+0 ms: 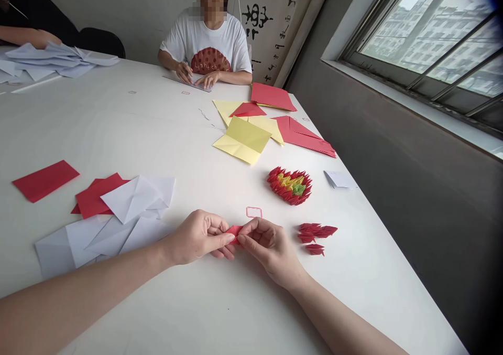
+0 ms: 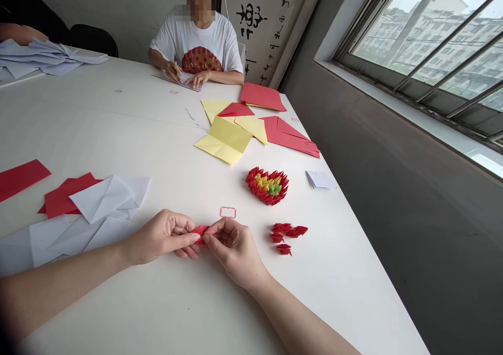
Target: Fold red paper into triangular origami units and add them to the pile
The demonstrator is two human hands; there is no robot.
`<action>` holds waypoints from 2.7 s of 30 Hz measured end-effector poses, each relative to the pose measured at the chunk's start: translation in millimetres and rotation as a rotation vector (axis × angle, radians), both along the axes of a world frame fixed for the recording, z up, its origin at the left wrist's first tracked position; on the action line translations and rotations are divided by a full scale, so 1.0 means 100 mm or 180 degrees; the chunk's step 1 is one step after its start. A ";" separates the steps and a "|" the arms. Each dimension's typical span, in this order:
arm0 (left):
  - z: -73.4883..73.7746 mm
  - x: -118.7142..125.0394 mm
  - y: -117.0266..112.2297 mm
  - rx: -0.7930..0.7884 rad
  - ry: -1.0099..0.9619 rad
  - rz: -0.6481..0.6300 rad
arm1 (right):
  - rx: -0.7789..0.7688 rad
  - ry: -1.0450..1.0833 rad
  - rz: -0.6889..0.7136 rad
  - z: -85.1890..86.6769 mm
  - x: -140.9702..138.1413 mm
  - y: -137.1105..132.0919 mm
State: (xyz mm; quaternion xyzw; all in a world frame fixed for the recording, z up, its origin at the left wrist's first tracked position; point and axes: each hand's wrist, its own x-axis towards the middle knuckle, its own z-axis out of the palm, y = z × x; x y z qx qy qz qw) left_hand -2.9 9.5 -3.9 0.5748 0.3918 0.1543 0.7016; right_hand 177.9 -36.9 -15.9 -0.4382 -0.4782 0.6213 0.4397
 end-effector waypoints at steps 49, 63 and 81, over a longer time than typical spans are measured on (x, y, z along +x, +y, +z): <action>0.06 -0.11 0.12 -0.0180 -0.0432 -0.0871 | -0.0571 0.0326 0.0586 -0.04 0.09 0.06; 0.06 -0.03 0.05 -0.0169 -0.0171 -0.0289 | -0.0132 0.0006 0.0229 0.00 0.03 0.01; 0.08 -0.01 0.04 -0.0319 -0.0135 -0.0208 | 0.2589 -0.2010 -0.0605 -0.17 -0.01 -0.12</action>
